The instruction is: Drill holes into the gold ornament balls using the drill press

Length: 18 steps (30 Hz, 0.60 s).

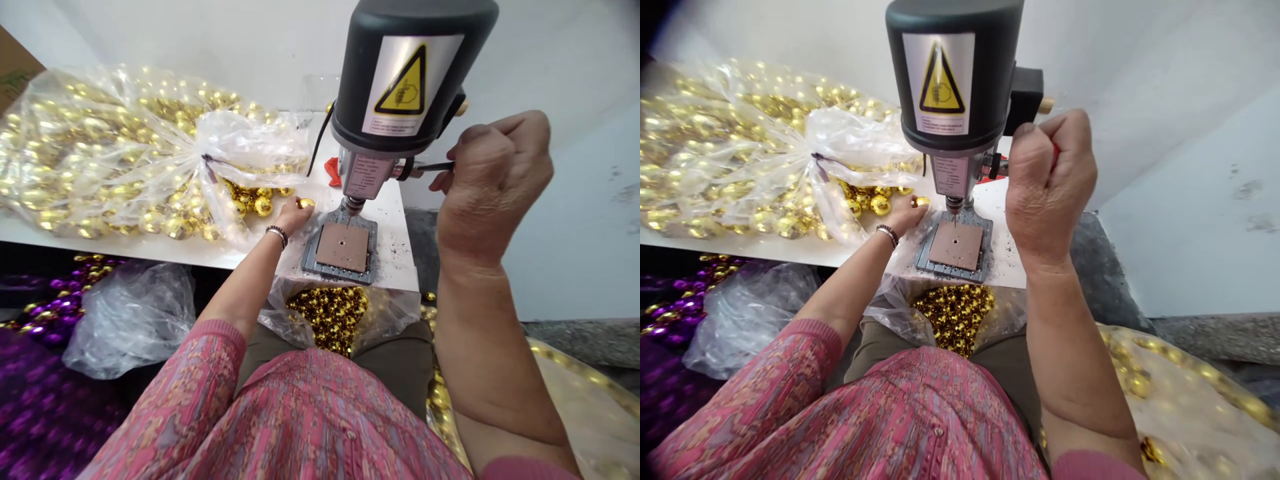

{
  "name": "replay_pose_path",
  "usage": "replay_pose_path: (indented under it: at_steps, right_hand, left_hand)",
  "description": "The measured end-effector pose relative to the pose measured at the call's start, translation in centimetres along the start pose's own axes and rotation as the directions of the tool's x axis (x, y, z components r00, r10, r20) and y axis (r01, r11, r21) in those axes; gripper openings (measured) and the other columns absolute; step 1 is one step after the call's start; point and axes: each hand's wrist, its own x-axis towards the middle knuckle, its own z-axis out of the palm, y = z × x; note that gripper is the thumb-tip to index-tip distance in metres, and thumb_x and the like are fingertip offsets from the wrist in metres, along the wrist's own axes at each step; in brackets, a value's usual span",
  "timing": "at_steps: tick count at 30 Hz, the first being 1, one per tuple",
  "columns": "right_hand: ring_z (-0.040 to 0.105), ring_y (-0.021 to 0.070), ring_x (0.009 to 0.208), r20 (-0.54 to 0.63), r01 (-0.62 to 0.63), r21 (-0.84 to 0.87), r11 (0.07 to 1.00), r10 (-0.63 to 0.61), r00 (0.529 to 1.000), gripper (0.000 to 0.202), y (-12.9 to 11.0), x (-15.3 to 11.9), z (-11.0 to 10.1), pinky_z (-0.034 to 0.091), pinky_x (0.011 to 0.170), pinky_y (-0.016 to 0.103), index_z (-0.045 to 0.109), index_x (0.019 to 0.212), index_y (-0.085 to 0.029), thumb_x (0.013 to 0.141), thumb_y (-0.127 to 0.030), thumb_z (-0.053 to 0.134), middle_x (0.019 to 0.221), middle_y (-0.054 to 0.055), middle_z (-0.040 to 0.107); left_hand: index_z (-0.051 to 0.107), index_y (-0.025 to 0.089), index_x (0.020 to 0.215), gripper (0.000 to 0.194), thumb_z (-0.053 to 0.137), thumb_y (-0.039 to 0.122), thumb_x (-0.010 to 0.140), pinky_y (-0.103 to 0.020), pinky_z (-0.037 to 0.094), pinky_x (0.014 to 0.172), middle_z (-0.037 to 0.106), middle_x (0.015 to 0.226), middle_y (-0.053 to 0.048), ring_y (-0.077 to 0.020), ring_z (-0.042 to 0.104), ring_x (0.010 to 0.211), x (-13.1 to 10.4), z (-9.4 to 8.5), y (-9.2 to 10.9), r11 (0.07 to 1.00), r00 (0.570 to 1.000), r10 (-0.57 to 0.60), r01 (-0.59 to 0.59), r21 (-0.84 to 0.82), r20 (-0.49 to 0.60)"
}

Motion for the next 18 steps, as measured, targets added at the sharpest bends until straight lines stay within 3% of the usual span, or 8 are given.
replay_pose_path:
  at_steps: [3, 5, 8, 11, 15, 18]
  right_hand:
    - [0.04, -0.0018, 0.061, -0.003, 0.031, 0.017, 0.999, -0.031, 1.0, 0.033, 0.5, 0.0, 0.0, 0.033, 0.067, 0.019, 0.038, 0.08, -0.018, 0.101, -0.041, 0.049, 0.071, -0.008, 0.038]
    - [0.041, -0.0018, 0.06, -0.012, 0.029, 0.033, 0.999, -0.029, 1.0, 0.035, 0.6, -0.1, 0.0, 0.034, 0.066, 0.018, 0.04, 0.08, -0.017, 0.101, -0.043, 0.051, 0.07, -0.008, 0.039]
    - [0.042, -0.0018, 0.059, -0.01, 0.035, 0.049, 0.998, -0.035, 0.999, 0.036, 0.9, -0.1, 0.0, 0.034, 0.065, 0.017, 0.042, 0.081, -0.017, 0.101, -0.045, 0.051, 0.069, -0.009, 0.041]
    - [0.042, -0.0019, 0.059, 0.001, 0.052, 0.048, 0.997, -0.052, 0.999, 0.033, 1.0, -0.1, 0.0, 0.036, 0.066, 0.017, 0.042, 0.083, -0.017, 0.103, -0.043, 0.049, 0.071, -0.009, 0.042]
    - [0.041, -0.0005, 0.061, 0.0, 0.023, 0.024, 0.999, -0.023, 1.0, 0.025, 0.8, -0.1, 0.0, 0.039, 0.067, 0.018, 0.041, 0.083, -0.018, 0.101, -0.032, 0.048, 0.072, -0.008, 0.042]
    - [0.039, 0.0005, 0.058, -0.007, -0.009, 0.014, 1.0, 0.009, 1.0, 0.022, 0.4, 0.0, 0.2, 0.039, 0.066, 0.02, 0.038, 0.08, -0.019, 0.097, -0.026, 0.05, 0.07, -0.008, 0.042]
  left_hand:
    - [0.057, 0.015, 0.134, 0.052, 0.073, 0.023, 0.086, -0.028, 0.046, 0.072, 0.057, 0.076, 0.002, -0.0167, 0.057, 0.071, -1.5, -0.2, 0.6, 0.997, 0.997, -0.078, 0.078, -0.019, -0.021]
    - [0.05, 0.018, 0.142, 0.059, 0.071, 0.024, 0.087, -0.026, 0.046, 0.069, 0.059, 0.083, 0.002, -0.0133, 0.056, 0.067, -2.7, -0.9, 0.9, 0.988, 0.998, -0.061, 0.063, -0.143, 0.017]
    - [0.045, 0.024, 0.149, 0.063, 0.068, 0.032, 0.09, -0.023, 0.045, 0.064, 0.066, 0.096, 0.0, -0.01, 0.059, 0.066, -4.8, -2.3, 0.9, 0.904, 0.98, 0.067, 0.019, -0.427, 0.187]
    - [0.045, 0.026, 0.153, 0.067, 0.069, 0.036, 0.09, -0.022, 0.046, 0.063, 0.069, 0.105, -0.003, -0.0102, 0.064, 0.07, -7.1, -3.1, 0.7, 0.799, 0.914, 0.169, 0.093, -0.594, 0.369]
    - [0.048, 0.025, 0.155, 0.064, 0.066, 0.034, 0.095, -0.024, 0.05, 0.066, 0.072, 0.112, -0.008, -0.0128, 0.069, 0.078, -9.5, -2.3, 0.8, 0.815, 0.854, 0.155, 0.174, -0.553, 0.496]
    - [0.054, 0.022, 0.152, 0.06, 0.067, 0.028, 0.094, -0.021, 0.048, 0.062, 0.073, 0.111, -0.006, -0.0102, 0.066, 0.072, -10.3, -1.0, 1.6, 0.906, 0.871, 0.105, 0.116, -0.408, 0.48]
